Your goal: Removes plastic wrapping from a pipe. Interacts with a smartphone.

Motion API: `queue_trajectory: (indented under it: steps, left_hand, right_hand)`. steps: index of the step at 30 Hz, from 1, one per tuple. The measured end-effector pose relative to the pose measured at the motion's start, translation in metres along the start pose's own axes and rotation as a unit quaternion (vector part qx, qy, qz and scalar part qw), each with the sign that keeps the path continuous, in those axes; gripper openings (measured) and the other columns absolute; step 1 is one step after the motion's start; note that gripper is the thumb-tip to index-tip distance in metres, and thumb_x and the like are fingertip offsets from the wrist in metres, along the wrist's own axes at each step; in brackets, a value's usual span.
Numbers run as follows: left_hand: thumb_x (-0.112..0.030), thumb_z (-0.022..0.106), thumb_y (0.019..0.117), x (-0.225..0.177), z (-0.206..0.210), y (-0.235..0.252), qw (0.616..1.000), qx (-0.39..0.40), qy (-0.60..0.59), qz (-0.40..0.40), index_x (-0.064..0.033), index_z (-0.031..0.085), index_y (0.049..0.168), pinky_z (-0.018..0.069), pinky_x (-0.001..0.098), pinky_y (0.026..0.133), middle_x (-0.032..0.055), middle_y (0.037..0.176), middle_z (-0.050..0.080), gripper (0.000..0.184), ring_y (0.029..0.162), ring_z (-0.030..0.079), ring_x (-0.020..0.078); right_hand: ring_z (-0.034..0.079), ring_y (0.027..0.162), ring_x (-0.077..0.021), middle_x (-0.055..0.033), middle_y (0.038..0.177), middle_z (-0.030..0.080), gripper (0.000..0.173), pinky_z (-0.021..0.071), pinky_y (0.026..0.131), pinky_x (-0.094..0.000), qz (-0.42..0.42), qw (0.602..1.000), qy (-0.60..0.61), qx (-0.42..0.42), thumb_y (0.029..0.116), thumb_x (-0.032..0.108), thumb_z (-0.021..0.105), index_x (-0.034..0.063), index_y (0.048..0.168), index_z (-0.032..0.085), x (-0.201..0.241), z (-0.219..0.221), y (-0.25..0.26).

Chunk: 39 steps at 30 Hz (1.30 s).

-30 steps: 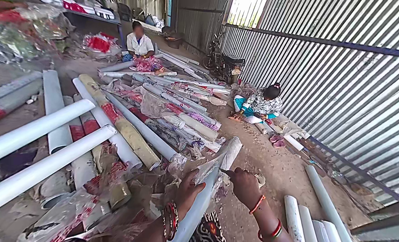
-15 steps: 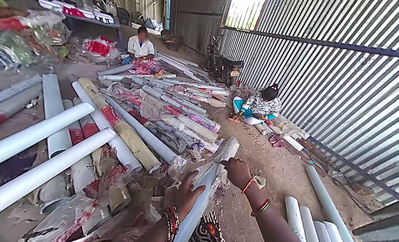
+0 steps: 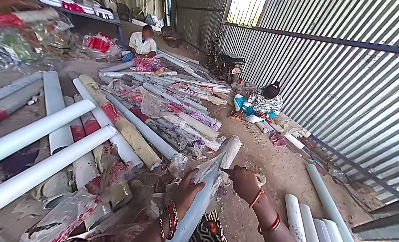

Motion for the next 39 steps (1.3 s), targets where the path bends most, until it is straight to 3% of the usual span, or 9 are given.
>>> queue_trajectory:
  steps: [10,14,19,22,25,30,39]
  left_hand:
    - [-0.003,0.071,0.091,0.001,0.002,-0.001,0.999,-0.002,0.033,0.02,0.0065,0.044,0.149,0.0457,0.0437,0.108,0.028,0.156,0.04,0.064,0.133,0.052,0.0356]
    - [-0.005,0.071,0.0913,0.002,0.0,-0.001,1.0,0.0,0.02,0.017,0.0056,0.044,0.149,0.0451,0.044,0.107,0.028,0.157,0.039,0.064,0.133,0.051,0.0359]
    - [-0.005,0.071,0.092,0.003,0.001,-0.002,1.0,0.011,0.02,0.008,0.0047,0.043,0.15,0.0461,0.0428,0.106,0.0275,0.156,0.039,0.065,0.13,0.053,0.0343]
    - [-0.001,0.069,0.0917,0.001,0.0,0.0,1.0,0.005,-0.005,0.013,0.0064,0.044,0.148,0.0476,0.0406,0.104,0.0295,0.154,0.041,0.063,0.126,0.055,0.0331]
    - [0.002,0.068,0.0933,0.003,-0.004,0.003,1.0,0.0,-0.029,-0.004,0.0072,0.043,0.149,0.046,0.0395,0.106,0.0295,0.155,0.039,0.061,0.13,0.053,0.0331]
    - [0.0,0.066,0.095,0.003,-0.007,0.003,0.999,-0.009,-0.031,-0.022,0.0059,0.043,0.149,0.0464,0.0391,0.104,0.0272,0.155,0.04,0.059,0.127,0.054,0.0305]
    - [0.0,0.067,0.0939,0.0,0.001,0.0,1.0,0.002,-0.023,-0.007,0.0074,0.044,0.149,0.0446,0.0412,0.107,0.0289,0.155,0.04,0.06,0.131,0.051,0.0337]
  right_hand:
    - [0.059,0.122,-0.0461,-0.027,0.135,0.059,0.043,0.0464,0.097,-0.0617,-0.032,0.999,-0.019,0.005,0.1029,0.008,0.05,0.0177,0.144,0.06,0.014,-0.008,0.012]
    - [0.061,0.119,-0.045,-0.0246,0.133,0.062,0.041,0.0478,0.096,-0.0618,-0.042,0.997,0.03,-0.052,0.1039,0.012,0.05,0.0202,0.142,0.062,0.016,-0.009,0.039]
    - [0.058,0.127,-0.043,-0.0204,0.135,0.064,0.033,0.045,0.096,-0.0683,-0.097,0.995,-0.019,0.017,0.1023,0.014,0.053,0.0123,0.132,0.068,0.031,-0.04,0.067]
    - [0.059,0.125,-0.0448,-0.0217,0.133,0.064,0.031,0.0457,0.094,-0.0699,-0.109,0.991,-0.065,0.05,0.1018,0.01,0.054,0.0099,0.129,0.068,0.034,-0.046,0.057]
    - [0.06,0.123,-0.0438,-0.0219,0.132,0.065,0.037,0.0474,0.094,-0.066,-0.064,0.996,-0.06,0.035,0.1007,0.007,0.053,0.0142,0.135,0.066,0.026,-0.051,0.028]
    - [0.062,0.119,-0.0436,-0.0236,0.132,0.063,0.038,0.0487,0.094,-0.0622,-0.072,0.997,-0.019,0.022,0.105,0.013,0.051,0.0174,0.141,0.063,0.014,-0.035,-0.012]
    - [0.06,0.121,-0.0463,-0.0259,0.136,0.059,0.041,0.0491,0.094,-0.0621,-0.017,0.998,-0.035,0.053,0.1045,0.012,0.049,0.0175,0.144,0.06,0.029,-0.014,-0.01]
Point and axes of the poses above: each hand's wrist, its own y-axis towards the middle knuckle, its own z-axis out of the palm, x = y × z, the point moved 9 cm from there along y, towards the middle knuckle
